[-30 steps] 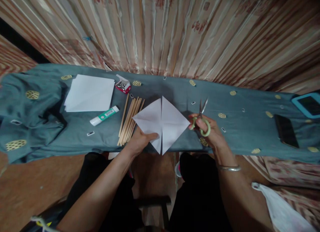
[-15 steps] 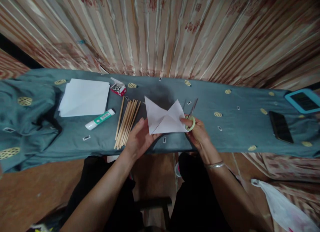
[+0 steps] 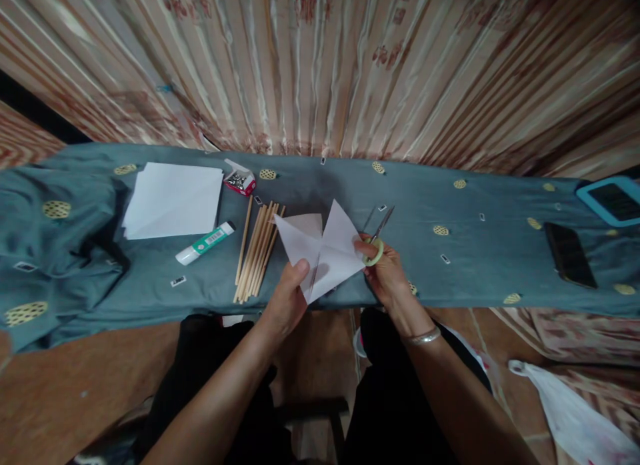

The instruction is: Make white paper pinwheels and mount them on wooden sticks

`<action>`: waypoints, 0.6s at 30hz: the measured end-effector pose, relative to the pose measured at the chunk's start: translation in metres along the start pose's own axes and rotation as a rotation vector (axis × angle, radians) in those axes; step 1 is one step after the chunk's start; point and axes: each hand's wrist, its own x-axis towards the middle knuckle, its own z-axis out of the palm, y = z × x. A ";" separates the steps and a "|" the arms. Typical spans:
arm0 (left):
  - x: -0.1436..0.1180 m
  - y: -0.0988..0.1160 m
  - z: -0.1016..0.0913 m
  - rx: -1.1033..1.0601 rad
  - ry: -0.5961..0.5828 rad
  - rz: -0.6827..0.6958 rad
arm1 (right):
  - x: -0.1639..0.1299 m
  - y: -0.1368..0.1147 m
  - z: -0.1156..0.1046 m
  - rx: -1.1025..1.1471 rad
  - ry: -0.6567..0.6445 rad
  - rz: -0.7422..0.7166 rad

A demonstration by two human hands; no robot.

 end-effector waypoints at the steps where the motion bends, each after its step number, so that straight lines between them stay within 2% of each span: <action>1: 0.000 0.000 0.000 0.009 0.000 -0.005 | 0.000 0.001 0.001 0.002 -0.002 0.012; 7: 0.002 0.011 -0.002 0.017 0.044 0.031 | -0.009 0.004 0.011 -0.007 -0.124 0.053; 11: 0.005 0.025 -0.004 0.028 0.045 0.105 | -0.014 0.001 0.012 -0.036 -0.217 0.212; 14: 0.006 0.030 -0.004 0.005 -0.043 0.071 | -0.010 -0.003 0.012 0.074 -0.150 0.261; 18: 0.010 0.021 0.000 -0.013 -0.084 0.099 | -0.003 -0.003 0.016 0.182 -0.076 0.120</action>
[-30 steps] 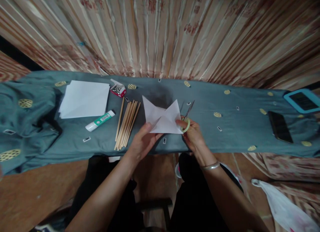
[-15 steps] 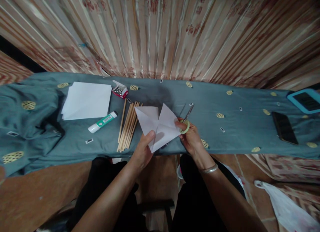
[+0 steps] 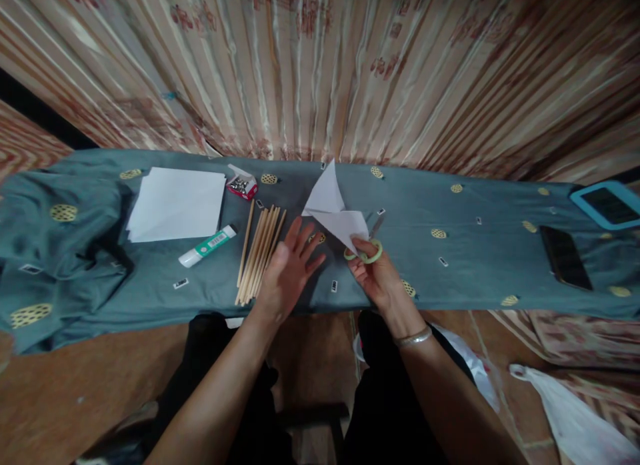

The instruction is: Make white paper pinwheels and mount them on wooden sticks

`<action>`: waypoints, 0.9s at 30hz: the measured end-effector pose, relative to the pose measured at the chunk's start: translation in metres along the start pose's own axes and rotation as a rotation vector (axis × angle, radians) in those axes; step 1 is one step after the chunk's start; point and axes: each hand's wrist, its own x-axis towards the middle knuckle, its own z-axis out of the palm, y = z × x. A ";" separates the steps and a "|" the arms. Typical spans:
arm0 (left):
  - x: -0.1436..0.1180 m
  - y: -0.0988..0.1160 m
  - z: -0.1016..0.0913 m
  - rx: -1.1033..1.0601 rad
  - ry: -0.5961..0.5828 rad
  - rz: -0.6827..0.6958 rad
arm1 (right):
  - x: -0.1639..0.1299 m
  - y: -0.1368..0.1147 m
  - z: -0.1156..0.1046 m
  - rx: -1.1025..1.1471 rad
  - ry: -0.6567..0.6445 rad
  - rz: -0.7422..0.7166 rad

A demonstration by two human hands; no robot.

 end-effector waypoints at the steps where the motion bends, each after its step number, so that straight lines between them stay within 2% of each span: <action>1: 0.001 -0.004 0.002 0.013 0.007 0.023 | 0.000 0.002 0.002 -0.009 -0.005 -0.042; 3: 0.004 -0.012 0.006 0.033 0.003 0.046 | -0.001 0.009 0.008 -0.053 -0.027 -0.110; 5: 0.008 -0.017 0.009 0.002 0.054 0.043 | -0.004 0.016 0.013 -0.130 -0.070 -0.141; 9: 0.019 -0.014 0.003 -0.143 0.313 0.010 | -0.012 0.022 0.014 -0.333 -0.156 -0.113; 12: 0.026 -0.003 -0.010 -0.197 0.412 0.044 | -0.021 0.015 0.006 -0.460 -0.262 -0.082; 15: 0.028 0.010 -0.020 -0.215 0.435 0.109 | -0.032 0.007 -0.004 -0.581 -0.396 0.003; 20: 0.026 0.022 -0.022 -0.240 0.409 0.113 | -0.045 0.005 -0.013 -0.665 -0.635 0.182; 27: 0.028 0.016 -0.021 -0.247 0.367 0.116 | -0.049 0.006 -0.009 -0.720 -0.692 0.189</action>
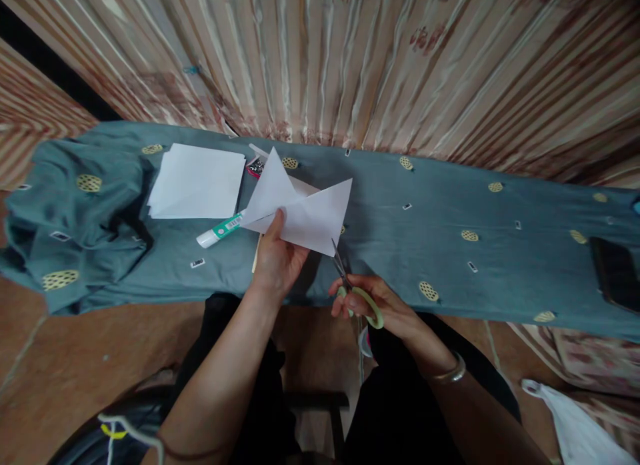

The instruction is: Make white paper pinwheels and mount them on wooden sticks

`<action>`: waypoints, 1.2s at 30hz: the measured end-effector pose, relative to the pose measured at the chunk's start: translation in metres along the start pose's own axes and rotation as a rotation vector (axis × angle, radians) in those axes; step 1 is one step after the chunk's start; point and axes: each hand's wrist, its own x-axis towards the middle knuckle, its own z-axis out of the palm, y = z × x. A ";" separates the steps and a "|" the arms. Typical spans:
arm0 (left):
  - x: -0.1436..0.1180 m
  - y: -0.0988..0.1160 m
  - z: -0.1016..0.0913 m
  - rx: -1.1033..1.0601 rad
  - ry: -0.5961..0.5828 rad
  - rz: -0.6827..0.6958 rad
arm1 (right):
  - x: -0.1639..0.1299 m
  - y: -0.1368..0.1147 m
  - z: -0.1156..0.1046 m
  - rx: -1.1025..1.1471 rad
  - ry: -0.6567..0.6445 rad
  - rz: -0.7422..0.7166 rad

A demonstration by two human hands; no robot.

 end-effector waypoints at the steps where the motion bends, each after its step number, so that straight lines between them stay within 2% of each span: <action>1: 0.000 -0.001 0.000 0.002 0.003 -0.003 | 0.000 0.000 0.000 -0.001 0.004 -0.005; 9: -0.006 -0.003 0.009 0.006 0.062 -0.044 | 0.000 0.002 -0.001 0.003 0.012 -0.046; 16: -0.005 -0.006 0.005 0.013 0.004 -0.026 | 0.002 0.004 -0.001 -0.026 0.006 -0.036; 29: -0.010 -0.001 0.014 -0.106 0.048 -0.101 | 0.002 0.001 0.000 -0.048 -0.009 0.005; 36: -0.008 -0.002 0.011 -0.124 0.019 -0.104 | 0.002 0.001 -0.002 -0.056 -0.029 0.019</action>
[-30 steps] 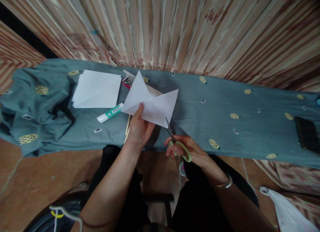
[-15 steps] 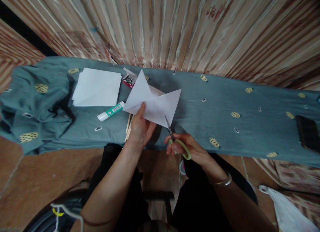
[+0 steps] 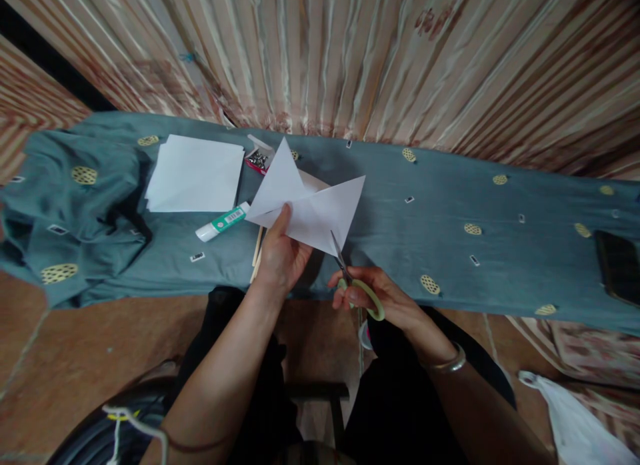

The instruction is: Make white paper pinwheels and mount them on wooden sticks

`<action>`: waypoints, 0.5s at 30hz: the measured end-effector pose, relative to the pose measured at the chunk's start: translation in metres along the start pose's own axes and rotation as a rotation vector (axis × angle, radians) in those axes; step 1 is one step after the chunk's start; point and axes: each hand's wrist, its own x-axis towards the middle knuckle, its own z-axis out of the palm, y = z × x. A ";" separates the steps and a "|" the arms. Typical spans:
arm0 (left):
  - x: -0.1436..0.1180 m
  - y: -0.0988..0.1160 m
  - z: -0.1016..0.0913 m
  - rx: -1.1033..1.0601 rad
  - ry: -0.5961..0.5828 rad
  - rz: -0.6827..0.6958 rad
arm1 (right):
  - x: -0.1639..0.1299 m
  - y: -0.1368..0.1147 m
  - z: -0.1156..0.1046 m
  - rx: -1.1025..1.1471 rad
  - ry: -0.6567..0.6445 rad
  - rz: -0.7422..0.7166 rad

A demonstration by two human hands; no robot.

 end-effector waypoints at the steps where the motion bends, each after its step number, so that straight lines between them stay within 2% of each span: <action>1: 0.000 0.000 -0.001 0.001 -0.005 -0.002 | 0.000 0.001 0.000 0.002 0.004 -0.010; 15: -0.001 -0.001 0.002 0.017 0.013 0.022 | 0.002 0.001 0.001 -0.007 0.031 -0.079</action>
